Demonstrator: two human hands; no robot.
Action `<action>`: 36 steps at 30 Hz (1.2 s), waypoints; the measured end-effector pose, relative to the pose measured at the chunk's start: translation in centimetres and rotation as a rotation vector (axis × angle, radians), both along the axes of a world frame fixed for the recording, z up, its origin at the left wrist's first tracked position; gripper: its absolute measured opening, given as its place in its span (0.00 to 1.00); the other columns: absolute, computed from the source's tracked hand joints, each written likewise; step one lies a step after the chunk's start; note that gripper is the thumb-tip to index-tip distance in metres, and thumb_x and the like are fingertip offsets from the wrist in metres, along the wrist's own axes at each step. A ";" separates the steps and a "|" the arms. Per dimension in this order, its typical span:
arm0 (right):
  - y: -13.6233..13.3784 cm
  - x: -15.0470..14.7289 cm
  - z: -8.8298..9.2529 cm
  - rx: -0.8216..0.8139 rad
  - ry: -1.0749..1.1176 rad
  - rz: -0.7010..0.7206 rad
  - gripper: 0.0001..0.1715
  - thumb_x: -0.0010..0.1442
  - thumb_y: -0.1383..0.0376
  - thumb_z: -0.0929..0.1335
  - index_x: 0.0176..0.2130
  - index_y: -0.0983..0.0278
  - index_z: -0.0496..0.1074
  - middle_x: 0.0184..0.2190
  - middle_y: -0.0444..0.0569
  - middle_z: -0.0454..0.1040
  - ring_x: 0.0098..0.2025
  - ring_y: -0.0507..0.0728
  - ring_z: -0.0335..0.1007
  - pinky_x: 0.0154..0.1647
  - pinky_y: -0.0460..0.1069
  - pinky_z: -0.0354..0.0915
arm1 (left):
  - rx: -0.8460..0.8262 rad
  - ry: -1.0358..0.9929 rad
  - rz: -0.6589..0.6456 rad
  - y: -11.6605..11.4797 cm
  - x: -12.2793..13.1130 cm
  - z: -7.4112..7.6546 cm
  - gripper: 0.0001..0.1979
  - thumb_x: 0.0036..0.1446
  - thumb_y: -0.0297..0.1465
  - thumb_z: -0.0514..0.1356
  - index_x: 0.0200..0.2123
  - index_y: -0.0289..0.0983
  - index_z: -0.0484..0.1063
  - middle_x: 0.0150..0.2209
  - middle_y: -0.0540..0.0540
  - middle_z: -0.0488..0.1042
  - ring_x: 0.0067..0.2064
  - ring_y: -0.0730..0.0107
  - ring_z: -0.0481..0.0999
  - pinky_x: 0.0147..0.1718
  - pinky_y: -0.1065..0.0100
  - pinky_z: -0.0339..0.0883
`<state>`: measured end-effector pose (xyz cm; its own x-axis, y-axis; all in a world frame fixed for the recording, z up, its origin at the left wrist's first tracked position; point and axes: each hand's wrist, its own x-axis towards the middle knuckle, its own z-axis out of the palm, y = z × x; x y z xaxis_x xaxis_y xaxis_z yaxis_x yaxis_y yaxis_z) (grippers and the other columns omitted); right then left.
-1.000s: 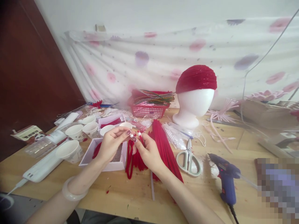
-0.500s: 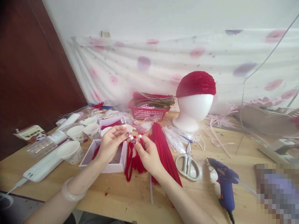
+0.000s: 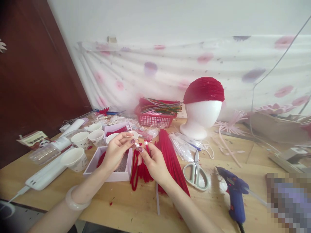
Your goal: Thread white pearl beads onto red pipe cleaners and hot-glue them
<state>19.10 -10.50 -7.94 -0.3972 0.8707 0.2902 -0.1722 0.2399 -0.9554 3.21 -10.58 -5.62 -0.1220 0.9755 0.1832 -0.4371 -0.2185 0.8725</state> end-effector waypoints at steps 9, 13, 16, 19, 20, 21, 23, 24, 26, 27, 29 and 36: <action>-1.4 -0.1 1.6 -0.238 -0.063 0.269 0.18 0.69 0.49 0.64 0.38 0.59 0.61 0.19 0.33 0.65 0.15 0.45 0.46 0.16 0.43 0.42 | -0.101 -0.116 -0.140 0.3 -0.2 0.2 0.21 0.36 0.41 0.80 0.29 0.34 0.80 0.27 0.47 0.84 0.28 0.73 0.81 0.31 0.74 0.75; -1.3 -0.3 1.6 -0.239 -0.034 0.259 0.17 0.67 0.49 0.65 0.38 0.58 0.60 0.19 0.32 0.67 0.15 0.45 0.45 0.16 0.44 0.42 | -0.108 -0.113 -0.188 0.2 -0.2 0.1 0.19 0.38 0.40 0.80 0.26 0.33 0.80 0.25 0.47 0.83 0.26 0.74 0.80 0.27 0.75 0.72; -1.2 -0.4 1.5 -0.236 -0.006 0.237 0.16 0.66 0.50 0.65 0.39 0.58 0.60 0.19 0.32 0.67 0.15 0.45 0.45 0.17 0.44 0.45 | -0.087 -0.108 -0.210 0.3 -0.4 -0.3 0.16 0.43 0.36 0.78 0.28 0.33 0.79 0.26 0.50 0.82 0.28 0.74 0.80 0.30 0.74 0.74; -1.2 -0.4 1.6 -0.222 0.011 0.217 0.16 0.66 0.50 0.66 0.38 0.59 0.61 0.19 0.32 0.67 0.15 0.46 0.46 0.17 0.44 0.45 | -0.068 -0.085 -0.234 0.5 -0.6 -0.7 0.08 0.56 0.30 0.71 0.30 0.33 0.78 0.28 0.52 0.81 0.29 0.73 0.79 0.33 0.69 0.75; -1.2 -0.3 1.6 -0.216 0.014 0.208 0.16 0.66 0.50 0.66 0.38 0.59 0.61 0.19 0.32 0.68 0.15 0.46 0.46 0.18 0.44 0.46 | -0.065 -0.077 -0.243 0.5 -0.6 -0.8 0.07 0.59 0.28 0.69 0.31 0.33 0.77 0.29 0.52 0.80 0.30 0.72 0.79 0.33 0.67 0.76; -1.3 -0.3 1.6 -0.210 0.017 0.201 0.16 0.66 0.50 0.65 0.38 0.59 0.61 0.18 0.32 0.68 0.15 0.46 0.47 0.18 0.44 0.46 | -0.064 -0.070 -0.251 0.5 -0.7 -0.9 0.06 0.61 0.27 0.67 0.31 0.33 0.76 0.30 0.52 0.80 0.30 0.72 0.79 0.34 0.66 0.76; -1.3 -0.4 1.6 -0.201 0.020 0.189 0.16 0.67 0.50 0.65 0.38 0.59 0.62 0.18 0.33 0.69 0.14 0.46 0.48 0.17 0.44 0.47 | -0.061 -0.057 -0.266 0.6 -0.8 -1.1 0.07 0.63 0.28 0.66 0.32 0.33 0.76 0.31 0.52 0.79 0.30 0.72 0.79 0.34 0.66 0.76; -1.3 -0.4 1.7 -0.198 0.020 0.186 0.16 0.67 0.51 0.65 0.38 0.59 0.62 0.18 0.33 0.69 0.14 0.46 0.48 0.17 0.45 0.47 | -0.060 -0.052 -0.272 0.6 -0.8 -1.2 0.07 0.63 0.28 0.66 0.32 0.33 0.75 0.31 0.52 0.79 0.30 0.72 0.79 0.33 0.66 0.76; -1.3 -0.4 1.6 -0.194 0.020 0.182 0.15 0.67 0.51 0.66 0.38 0.59 0.63 0.18 0.33 0.70 0.14 0.47 0.49 0.17 0.45 0.47 | -0.054 -0.045 -0.279 0.6 -0.8 -1.3 0.06 0.64 0.28 0.65 0.33 0.33 0.75 0.31 0.52 0.78 0.30 0.72 0.78 0.32 0.67 0.76; -1.3 -0.5 1.6 -0.194 0.021 0.181 0.15 0.67 0.51 0.66 0.38 0.59 0.62 0.18 0.33 0.70 0.14 0.46 0.49 0.17 0.44 0.47 | -0.050 -0.043 -0.281 0.6 -0.8 -1.4 0.06 0.64 0.28 0.65 0.33 0.33 0.75 0.31 0.52 0.78 0.30 0.72 0.78 0.32 0.67 0.76; -1.2 -0.5 1.5 -0.193 0.026 0.182 0.16 0.68 0.50 0.66 0.38 0.59 0.63 0.18 0.33 0.70 0.13 0.46 0.49 0.16 0.44 0.46 | -0.042 -0.041 -0.285 0.6 -0.8 -1.5 0.06 0.64 0.28 0.65 0.33 0.33 0.75 0.31 0.51 0.78 0.31 0.72 0.78 0.32 0.67 0.76; -1.2 -0.4 1.2 -0.189 0.064 0.180 0.17 0.70 0.51 0.67 0.38 0.61 0.65 0.20 0.34 0.68 0.13 0.46 0.51 0.15 0.43 0.48 | -0.022 -0.038 -0.289 0.6 -0.8 -1.5 0.06 0.64 0.29 0.65 0.35 0.33 0.75 0.32 0.51 0.77 0.31 0.72 0.78 0.31 0.67 0.75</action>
